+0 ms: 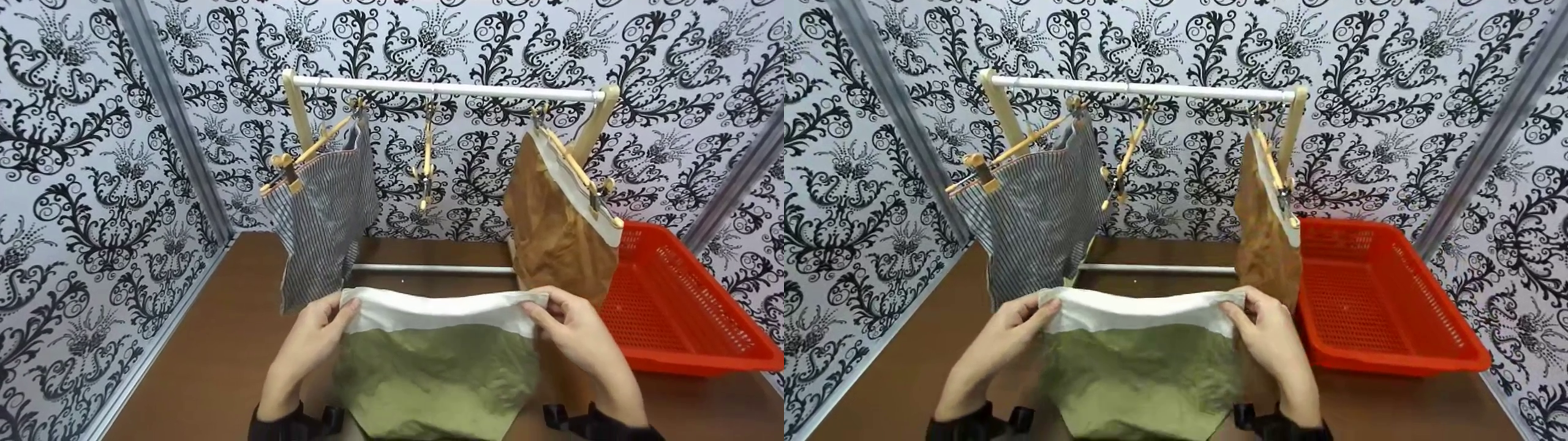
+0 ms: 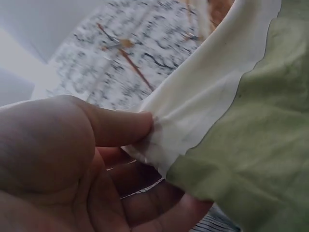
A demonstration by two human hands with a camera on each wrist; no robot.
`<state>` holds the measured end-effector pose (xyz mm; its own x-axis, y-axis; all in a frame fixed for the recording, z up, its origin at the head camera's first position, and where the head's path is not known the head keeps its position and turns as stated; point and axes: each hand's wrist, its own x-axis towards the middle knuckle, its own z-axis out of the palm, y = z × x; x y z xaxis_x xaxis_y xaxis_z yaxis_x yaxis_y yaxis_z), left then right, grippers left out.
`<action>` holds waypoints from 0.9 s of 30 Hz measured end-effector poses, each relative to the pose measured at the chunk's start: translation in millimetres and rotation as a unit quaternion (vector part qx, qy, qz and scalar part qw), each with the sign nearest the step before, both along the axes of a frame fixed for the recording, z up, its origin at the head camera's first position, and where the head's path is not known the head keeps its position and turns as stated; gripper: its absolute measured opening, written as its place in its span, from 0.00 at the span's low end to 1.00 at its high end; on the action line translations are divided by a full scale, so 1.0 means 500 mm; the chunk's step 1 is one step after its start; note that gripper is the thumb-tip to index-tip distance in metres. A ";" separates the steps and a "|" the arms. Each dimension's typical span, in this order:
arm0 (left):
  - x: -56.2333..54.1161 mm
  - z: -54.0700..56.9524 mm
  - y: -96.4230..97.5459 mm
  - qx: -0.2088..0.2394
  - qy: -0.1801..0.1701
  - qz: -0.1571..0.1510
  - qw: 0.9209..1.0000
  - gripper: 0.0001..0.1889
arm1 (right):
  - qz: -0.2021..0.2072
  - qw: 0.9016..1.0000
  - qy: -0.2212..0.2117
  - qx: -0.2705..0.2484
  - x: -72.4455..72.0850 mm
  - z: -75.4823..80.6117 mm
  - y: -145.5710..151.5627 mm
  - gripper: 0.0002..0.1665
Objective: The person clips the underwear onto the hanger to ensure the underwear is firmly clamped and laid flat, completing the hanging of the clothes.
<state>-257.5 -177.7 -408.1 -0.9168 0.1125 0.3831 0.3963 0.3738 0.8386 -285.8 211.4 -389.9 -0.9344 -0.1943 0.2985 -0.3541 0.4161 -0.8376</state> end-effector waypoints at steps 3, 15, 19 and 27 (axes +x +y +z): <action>-0.024 -0.025 -0.001 -0.003 -0.007 0.013 1.000 0.11 | 0.016 0.999 -0.024 0.013 -0.017 -0.014 0.002 0.12; -0.085 -0.116 0.012 -0.019 -0.037 0.066 0.997 0.12 | -0.016 0.996 -0.065 0.057 -0.070 -0.097 -0.014 0.11; -0.099 -0.137 0.015 -0.017 -0.039 0.080 0.996 0.12 | -0.019 0.995 -0.086 0.047 -0.082 -0.118 -0.017 0.11; -0.129 -0.182 0.015 -0.015 -0.039 0.132 0.990 0.10 | -0.004 0.989 -0.146 -0.016 -0.106 -0.162 -0.016 0.16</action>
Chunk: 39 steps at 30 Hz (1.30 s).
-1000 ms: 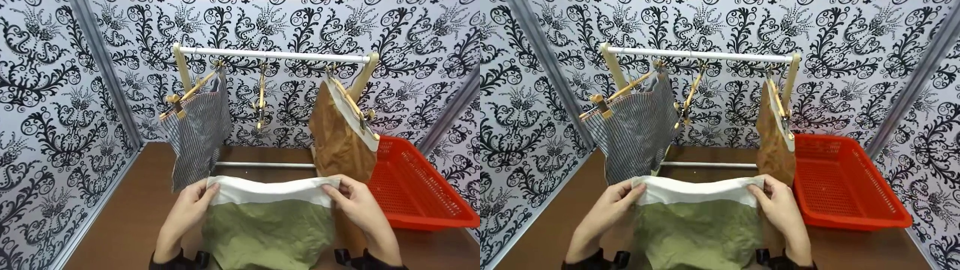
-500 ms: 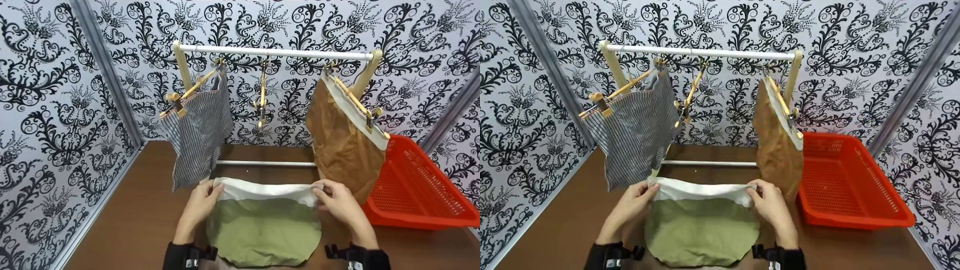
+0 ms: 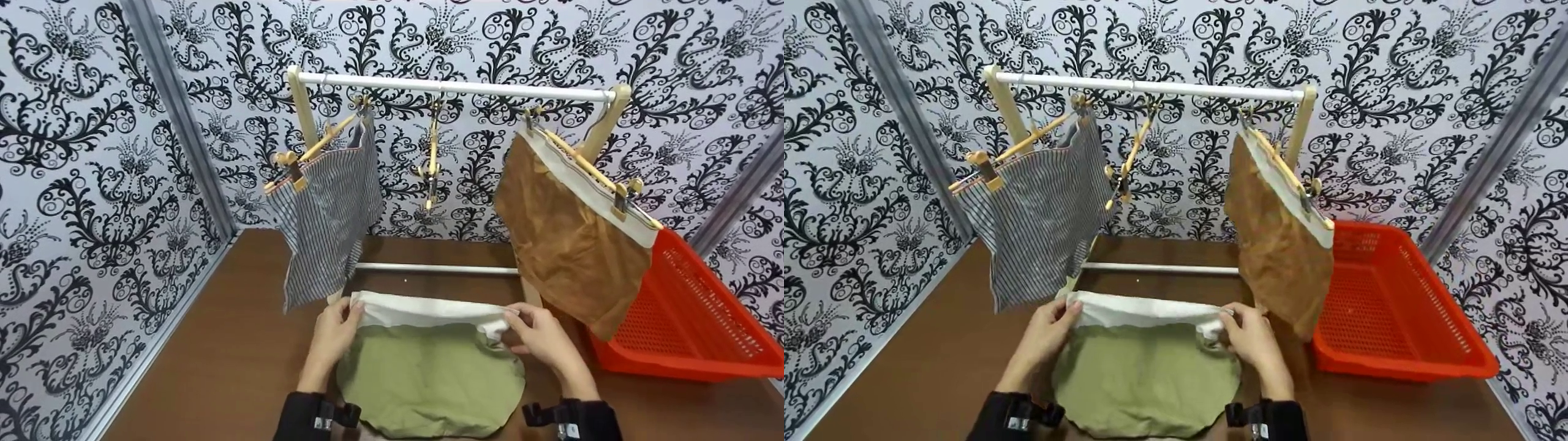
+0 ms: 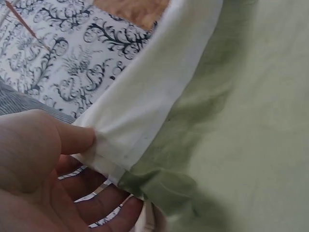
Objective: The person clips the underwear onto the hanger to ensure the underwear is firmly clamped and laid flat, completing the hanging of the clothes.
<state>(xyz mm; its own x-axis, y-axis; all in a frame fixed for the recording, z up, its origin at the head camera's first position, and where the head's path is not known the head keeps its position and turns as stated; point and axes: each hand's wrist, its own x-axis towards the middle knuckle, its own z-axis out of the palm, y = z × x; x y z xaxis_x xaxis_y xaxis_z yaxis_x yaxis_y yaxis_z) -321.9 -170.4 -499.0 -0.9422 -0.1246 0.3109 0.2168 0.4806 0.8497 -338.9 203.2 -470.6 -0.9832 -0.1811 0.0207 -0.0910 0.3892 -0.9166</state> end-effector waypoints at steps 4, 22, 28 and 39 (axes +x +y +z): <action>-0.004 -0.015 -0.001 -0.016 0.000 0.026 1.000 0.08 | -0.005 0.999 -0.032 -0.021 -0.011 -0.022 0.000 0.16; -0.005 -0.031 0.005 -0.006 0.014 0.035 0.999 0.14 | -0.047 0.997 -0.047 -0.038 -0.018 -0.040 -0.010 0.21; 0.001 -0.017 0.018 -0.013 0.033 0.040 0.999 0.20 | -0.039 0.999 0.010 0.029 -0.010 -0.023 -0.011 0.21; 0.025 0.000 0.063 -0.216 0.016 -0.053 0.975 0.25 | 0.144 0.954 0.195 0.177 -0.010 -0.022 -0.039 0.23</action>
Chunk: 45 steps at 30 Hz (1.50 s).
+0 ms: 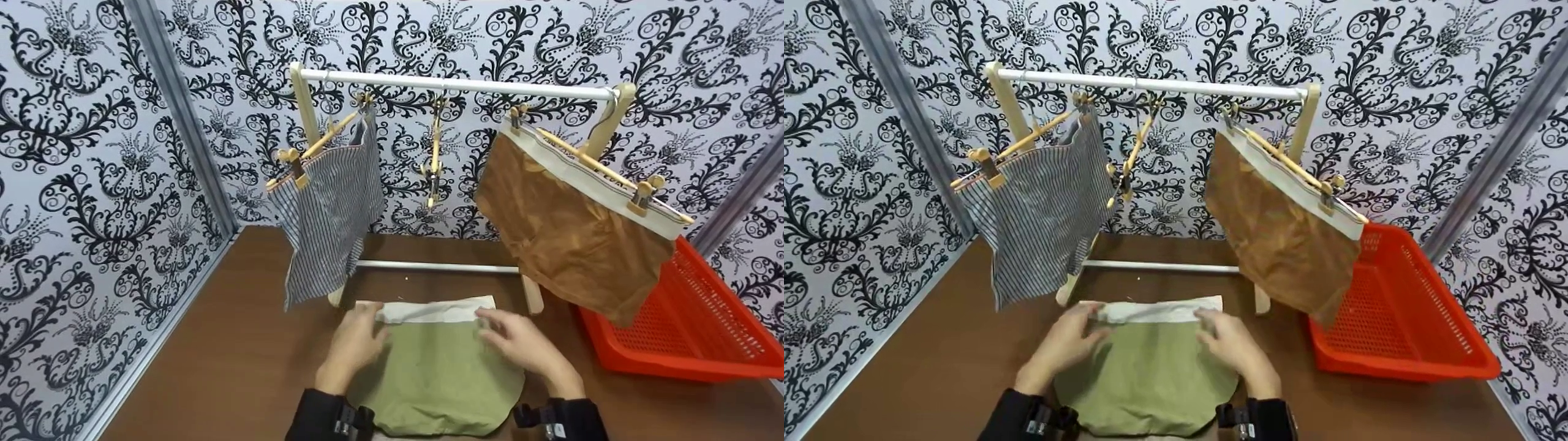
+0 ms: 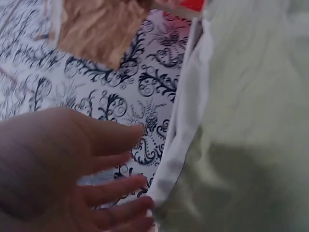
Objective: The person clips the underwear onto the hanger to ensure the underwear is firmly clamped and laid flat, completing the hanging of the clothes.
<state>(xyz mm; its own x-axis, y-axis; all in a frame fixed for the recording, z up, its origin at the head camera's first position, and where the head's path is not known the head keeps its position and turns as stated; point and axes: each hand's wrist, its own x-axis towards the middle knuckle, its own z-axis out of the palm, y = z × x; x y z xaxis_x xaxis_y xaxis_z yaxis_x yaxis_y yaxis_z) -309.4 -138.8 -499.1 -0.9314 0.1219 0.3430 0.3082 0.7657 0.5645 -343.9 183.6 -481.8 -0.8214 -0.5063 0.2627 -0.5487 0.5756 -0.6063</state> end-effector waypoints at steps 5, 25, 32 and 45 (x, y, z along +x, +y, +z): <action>0.016 -0.003 0.014 -0.101 -0.147 -0.034 0.983 0.44 | 0.069 0.988 -0.119 0.074 0.018 -0.009 -0.016 0.35; 0.021 0.000 0.032 -0.124 -0.194 -0.025 0.973 0.65 | -0.017 0.966 -0.191 0.171 0.046 0.009 -0.038 0.49; 0.013 0.000 0.041 -0.102 -0.164 -0.065 0.979 0.56 | -0.054 0.964 -0.202 0.165 0.047 0.001 -0.040 0.53; 0.003 -0.041 0.028 -0.115 -0.238 -0.082 0.961 0.67 | -0.031 0.954 -0.218 0.204 0.062 0.005 -0.053 0.60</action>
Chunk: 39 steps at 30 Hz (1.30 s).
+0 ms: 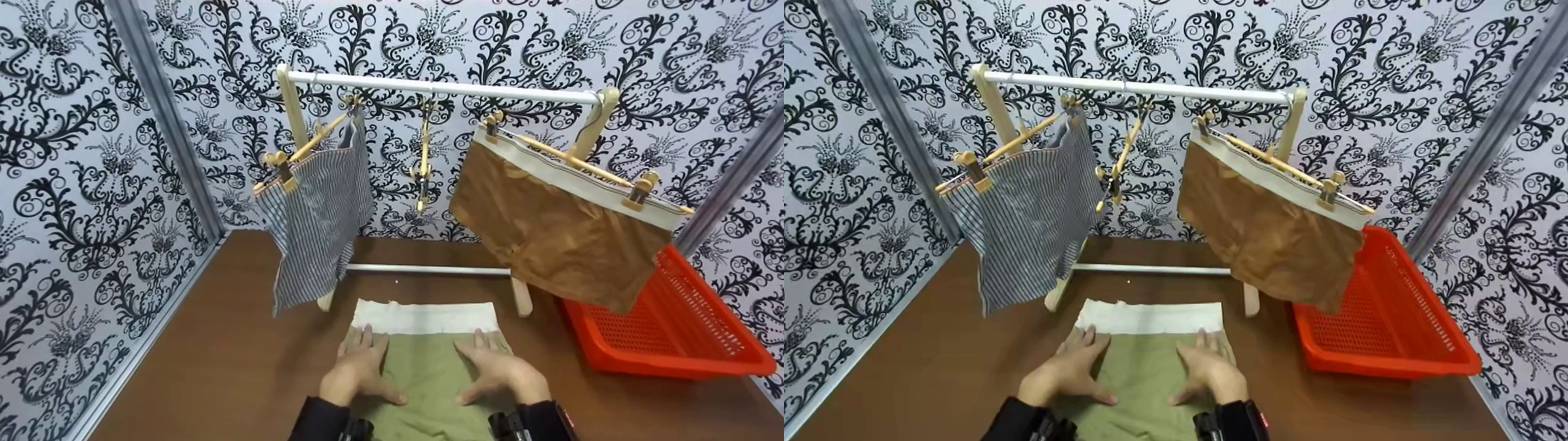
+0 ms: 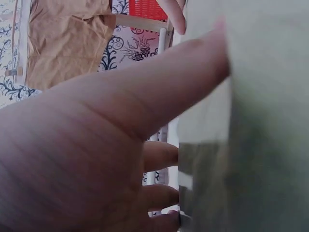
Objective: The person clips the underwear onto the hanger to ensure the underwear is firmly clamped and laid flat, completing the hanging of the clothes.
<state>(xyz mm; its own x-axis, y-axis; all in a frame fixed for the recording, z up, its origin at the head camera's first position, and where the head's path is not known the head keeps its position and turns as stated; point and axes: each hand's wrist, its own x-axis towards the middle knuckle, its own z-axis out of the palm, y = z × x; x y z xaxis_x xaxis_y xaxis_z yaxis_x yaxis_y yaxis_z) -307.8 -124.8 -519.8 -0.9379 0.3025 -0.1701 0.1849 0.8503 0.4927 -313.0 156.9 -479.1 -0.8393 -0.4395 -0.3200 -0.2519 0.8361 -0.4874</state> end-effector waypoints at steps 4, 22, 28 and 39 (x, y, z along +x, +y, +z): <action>-0.011 -0.022 0.000 -0.001 0.003 -0.001 1.000 0.68 | -0.010 1.000 -0.004 0.000 -0.001 -0.003 -0.002 0.61; 0.025 0.050 0.023 -0.018 0.009 0.029 0.999 0.57 | -0.028 0.999 0.004 -0.037 -0.013 -0.008 0.005 0.62; 0.027 0.051 0.023 -0.010 0.014 0.016 1.000 0.57 | -0.029 0.999 0.004 -0.034 -0.013 -0.004 0.007 0.62; 0.025 0.042 0.019 -0.008 0.021 0.014 1.000 0.58 | -0.006 0.999 0.017 -0.041 -0.013 -0.001 0.007 0.59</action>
<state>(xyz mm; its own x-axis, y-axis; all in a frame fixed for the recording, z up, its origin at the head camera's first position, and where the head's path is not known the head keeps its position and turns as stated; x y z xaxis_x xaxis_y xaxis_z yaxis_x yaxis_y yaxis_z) -295.6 -115.3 -499.0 -0.9526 0.2729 -0.1346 0.1805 0.8629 0.4720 -319.3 160.5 -479.7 -0.8543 -0.4531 -0.2549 -0.2600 0.7969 -0.5453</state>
